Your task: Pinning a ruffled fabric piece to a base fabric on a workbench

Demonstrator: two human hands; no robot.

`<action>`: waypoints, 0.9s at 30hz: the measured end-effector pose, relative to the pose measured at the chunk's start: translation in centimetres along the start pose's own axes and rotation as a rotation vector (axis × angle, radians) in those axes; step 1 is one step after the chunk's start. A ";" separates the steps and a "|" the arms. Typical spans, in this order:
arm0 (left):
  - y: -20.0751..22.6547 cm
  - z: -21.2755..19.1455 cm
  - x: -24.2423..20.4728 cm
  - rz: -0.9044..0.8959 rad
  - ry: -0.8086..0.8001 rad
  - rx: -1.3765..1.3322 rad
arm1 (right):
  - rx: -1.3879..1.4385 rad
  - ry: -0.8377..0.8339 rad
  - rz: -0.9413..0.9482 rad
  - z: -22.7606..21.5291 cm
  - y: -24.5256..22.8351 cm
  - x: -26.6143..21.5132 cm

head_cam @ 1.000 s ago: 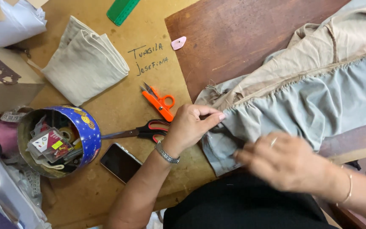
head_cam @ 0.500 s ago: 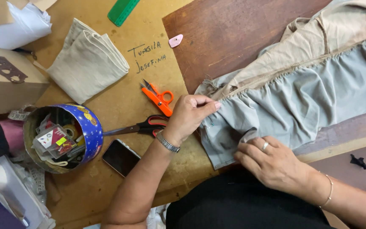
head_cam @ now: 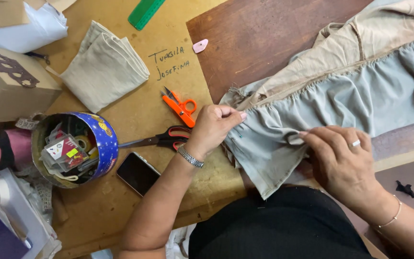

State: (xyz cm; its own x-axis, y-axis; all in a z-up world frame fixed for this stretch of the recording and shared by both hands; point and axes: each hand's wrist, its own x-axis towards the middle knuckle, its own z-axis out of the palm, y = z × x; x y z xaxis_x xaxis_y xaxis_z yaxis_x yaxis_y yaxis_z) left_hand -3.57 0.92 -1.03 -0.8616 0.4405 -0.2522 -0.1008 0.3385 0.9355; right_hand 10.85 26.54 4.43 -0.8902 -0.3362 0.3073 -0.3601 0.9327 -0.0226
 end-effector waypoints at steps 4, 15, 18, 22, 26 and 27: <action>-0.6 0.8 0.2 -0.129 0.025 -0.082 | 0.112 0.125 -0.272 0.9 -2.7 0.7; -0.5 0.6 -0.2 -0.128 0.107 -0.171 | 0.271 0.236 -0.275 -1.8 -5.2 1.1; 0.0 0.7 -0.4 -0.116 0.104 -0.178 | 0.534 0.229 -0.200 -2.4 -6.5 1.8; 0.6 0.5 -0.6 -0.102 0.112 -0.130 | 0.378 0.168 -0.363 -0.5 -5.8 0.9; 0.5 0.3 -0.5 -0.088 0.098 -0.036 | 0.384 -0.056 -0.430 3.3 -4.7 -1.0; 0.8 0.4 -0.6 -0.086 0.096 -0.037 | 0.382 -0.056 -0.429 2.5 -4.4 -0.4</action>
State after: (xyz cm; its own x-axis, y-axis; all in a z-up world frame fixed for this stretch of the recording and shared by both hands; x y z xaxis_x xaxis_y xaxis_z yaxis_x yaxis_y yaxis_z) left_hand -2.96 1.22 -0.23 -0.8926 0.3286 -0.3087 -0.1930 0.3402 0.9203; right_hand 12.12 22.27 2.05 -0.6519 -0.6901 0.3143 -0.7582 0.6015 -0.2517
